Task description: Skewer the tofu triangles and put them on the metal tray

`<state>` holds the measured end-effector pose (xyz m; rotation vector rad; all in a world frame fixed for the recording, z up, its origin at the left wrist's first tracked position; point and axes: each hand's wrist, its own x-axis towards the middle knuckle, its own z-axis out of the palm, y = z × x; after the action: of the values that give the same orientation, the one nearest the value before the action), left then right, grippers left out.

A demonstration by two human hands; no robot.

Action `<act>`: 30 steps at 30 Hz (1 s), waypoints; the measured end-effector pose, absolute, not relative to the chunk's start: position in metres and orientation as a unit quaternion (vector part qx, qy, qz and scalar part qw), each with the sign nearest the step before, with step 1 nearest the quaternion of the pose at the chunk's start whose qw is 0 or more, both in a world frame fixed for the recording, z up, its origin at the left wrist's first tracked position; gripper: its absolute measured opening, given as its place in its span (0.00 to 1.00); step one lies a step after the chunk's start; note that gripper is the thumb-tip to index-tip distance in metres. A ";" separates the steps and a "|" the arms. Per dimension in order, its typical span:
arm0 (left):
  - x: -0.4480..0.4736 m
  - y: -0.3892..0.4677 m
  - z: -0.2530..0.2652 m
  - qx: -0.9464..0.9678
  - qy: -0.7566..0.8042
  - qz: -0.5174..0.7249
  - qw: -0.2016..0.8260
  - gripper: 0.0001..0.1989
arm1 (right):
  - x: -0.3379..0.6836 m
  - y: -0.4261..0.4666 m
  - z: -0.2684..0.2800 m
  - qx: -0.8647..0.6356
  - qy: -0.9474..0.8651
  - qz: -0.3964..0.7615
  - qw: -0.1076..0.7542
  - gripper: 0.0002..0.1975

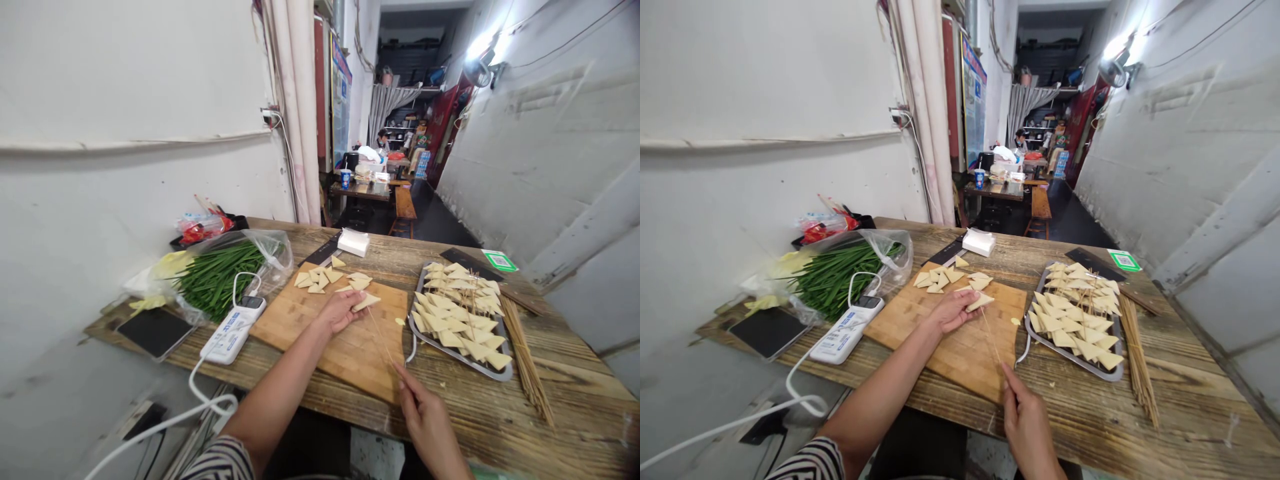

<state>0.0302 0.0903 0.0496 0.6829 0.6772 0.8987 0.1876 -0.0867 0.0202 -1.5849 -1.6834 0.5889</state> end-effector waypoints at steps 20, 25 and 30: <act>0.031 0.091 0.046 0.332 0.292 0.396 0.805 0.06 | 0.175 -0.077 0.015 -0.630 -0.645 0.201 0.383 0.21; 0.031 0.090 0.046 0.347 0.296 0.388 0.801 0.06 | 0.173 -0.078 0.018 -0.638 -0.652 0.181 0.366 0.22; 0.032 0.088 0.045 0.348 0.276 0.383 0.810 0.07 | 0.172 -0.076 0.019 -0.644 -0.664 0.150 0.350 0.22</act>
<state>0.0318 0.0883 0.0447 0.7444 0.5890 0.8183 0.1722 -0.0764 0.0190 -1.6671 -1.7202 0.3891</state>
